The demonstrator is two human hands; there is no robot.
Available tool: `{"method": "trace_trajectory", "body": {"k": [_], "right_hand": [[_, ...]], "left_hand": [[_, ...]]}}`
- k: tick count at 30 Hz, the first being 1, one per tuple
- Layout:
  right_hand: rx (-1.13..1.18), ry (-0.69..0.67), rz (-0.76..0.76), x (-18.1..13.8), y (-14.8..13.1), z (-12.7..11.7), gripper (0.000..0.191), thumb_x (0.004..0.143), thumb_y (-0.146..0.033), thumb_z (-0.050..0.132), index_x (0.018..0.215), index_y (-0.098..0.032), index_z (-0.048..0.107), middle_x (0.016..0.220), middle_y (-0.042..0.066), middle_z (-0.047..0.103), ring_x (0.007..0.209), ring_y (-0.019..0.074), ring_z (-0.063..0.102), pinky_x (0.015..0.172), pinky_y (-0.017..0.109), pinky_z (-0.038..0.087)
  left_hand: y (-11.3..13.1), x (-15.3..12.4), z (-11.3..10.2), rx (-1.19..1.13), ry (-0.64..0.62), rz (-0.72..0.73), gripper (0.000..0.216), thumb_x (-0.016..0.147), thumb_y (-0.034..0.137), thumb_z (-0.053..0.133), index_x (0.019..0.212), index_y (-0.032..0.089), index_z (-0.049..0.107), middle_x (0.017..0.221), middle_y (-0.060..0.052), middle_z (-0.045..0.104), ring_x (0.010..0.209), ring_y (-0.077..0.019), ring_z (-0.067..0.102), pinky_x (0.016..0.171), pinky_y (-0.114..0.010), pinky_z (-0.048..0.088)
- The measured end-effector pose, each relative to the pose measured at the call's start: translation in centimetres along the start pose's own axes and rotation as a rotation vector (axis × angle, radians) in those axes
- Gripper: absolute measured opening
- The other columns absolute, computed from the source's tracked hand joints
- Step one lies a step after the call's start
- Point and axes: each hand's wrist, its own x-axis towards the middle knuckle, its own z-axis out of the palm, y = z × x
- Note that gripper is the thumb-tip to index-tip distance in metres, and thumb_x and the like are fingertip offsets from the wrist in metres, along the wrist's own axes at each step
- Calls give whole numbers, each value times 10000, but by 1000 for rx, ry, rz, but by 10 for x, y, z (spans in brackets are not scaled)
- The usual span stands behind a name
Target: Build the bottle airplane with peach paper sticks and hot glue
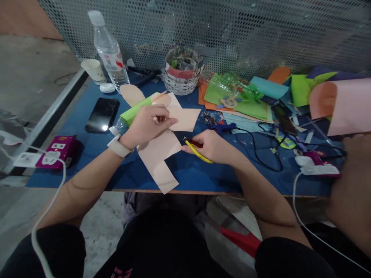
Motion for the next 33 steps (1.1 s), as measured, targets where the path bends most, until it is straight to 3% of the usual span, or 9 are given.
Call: {"method": "trace_trajectory", "body": {"k": [5,13,19,27,33], "right_hand": [[-39,21,16,-2,0,-6,877,886,-913,831,542,-241,385,566,-42,238,591,109,192,521,339,141],[-155,-44,50,-2,-4,-12,878,933,-970,698,569,-239,377,556,-41,264,597,114,246,566,353,181],[-179,-66,71,2,0,-14,879,928,-980,695,565,-242,385,538,-44,291,584,115,267,563,342,218],[-95,-128,153,1,-4,-15,830,924,-941,780,587,-234,504,473,12,529,472,147,531,545,309,336],[-101,-128,186,0,-6,-16,796,949,-875,810,584,-226,528,464,18,559,452,154,572,550,301,356]], "left_hand": [[-5,-2,7,9,42,2,459,1067,492,795,722,240,625,713,-14,637,643,-172,558,625,-362,489],[-4,-4,12,32,59,59,405,1063,328,815,731,218,610,701,-3,624,638,-157,558,644,-330,450],[-5,-5,15,44,52,50,403,1061,313,818,736,220,598,718,1,620,657,-158,558,657,-327,448],[-6,-6,19,60,100,71,425,1053,289,813,729,225,546,693,8,567,653,-162,539,639,-332,407],[-9,-7,23,125,171,22,429,1051,304,796,733,230,517,672,11,561,641,-168,521,629,-334,396]]}}
